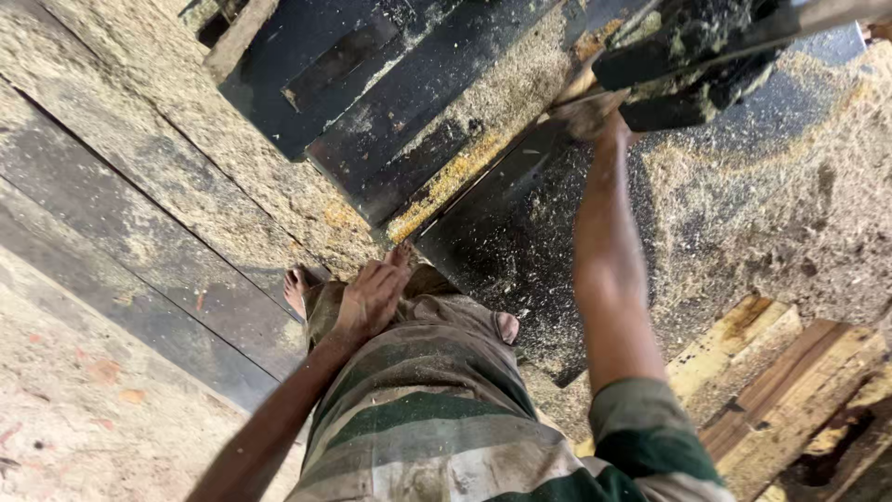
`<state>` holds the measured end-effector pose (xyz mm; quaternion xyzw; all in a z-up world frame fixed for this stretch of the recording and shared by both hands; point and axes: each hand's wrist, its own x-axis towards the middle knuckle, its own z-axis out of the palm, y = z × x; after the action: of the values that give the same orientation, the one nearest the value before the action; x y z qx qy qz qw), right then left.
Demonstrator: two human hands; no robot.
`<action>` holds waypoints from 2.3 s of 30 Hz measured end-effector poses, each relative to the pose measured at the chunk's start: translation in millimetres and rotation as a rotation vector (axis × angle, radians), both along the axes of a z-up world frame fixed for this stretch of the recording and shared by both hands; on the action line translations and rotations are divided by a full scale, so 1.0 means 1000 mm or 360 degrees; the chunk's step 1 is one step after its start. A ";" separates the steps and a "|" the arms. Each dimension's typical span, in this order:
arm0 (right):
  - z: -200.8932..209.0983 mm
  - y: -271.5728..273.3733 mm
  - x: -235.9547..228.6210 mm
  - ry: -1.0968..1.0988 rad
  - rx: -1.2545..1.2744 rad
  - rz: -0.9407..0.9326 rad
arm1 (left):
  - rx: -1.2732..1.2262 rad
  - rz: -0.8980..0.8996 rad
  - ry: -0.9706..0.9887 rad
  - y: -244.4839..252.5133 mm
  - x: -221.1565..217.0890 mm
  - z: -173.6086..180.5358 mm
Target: The person processes various wood planks by hand, feeding them into a machine and then stacking them onto a pile.
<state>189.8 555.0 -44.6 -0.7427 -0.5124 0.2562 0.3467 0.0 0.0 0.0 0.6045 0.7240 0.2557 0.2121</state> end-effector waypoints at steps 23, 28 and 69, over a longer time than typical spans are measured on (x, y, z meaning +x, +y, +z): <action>0.088 -0.399 -0.006 -0.0382 -0.0231 0.2642 | -0.0292 0.0260 -0.0110 -0.057 -0.053 0.009; 0.085 -0.362 0.055 -0.0122 0.0369 0.1210 | -0.0428 0.0376 -0.0210 -0.076 -0.055 0.031; 0.077 -0.417 -0.117 -0.0038 -0.0501 0.0220 | -0.0654 -0.0317 -0.0127 0.013 -0.070 0.005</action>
<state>72.5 137.8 32.0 -0.7538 -0.5199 0.3478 0.2015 -70.0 13.0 5.2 0.6065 0.6886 0.1045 0.3835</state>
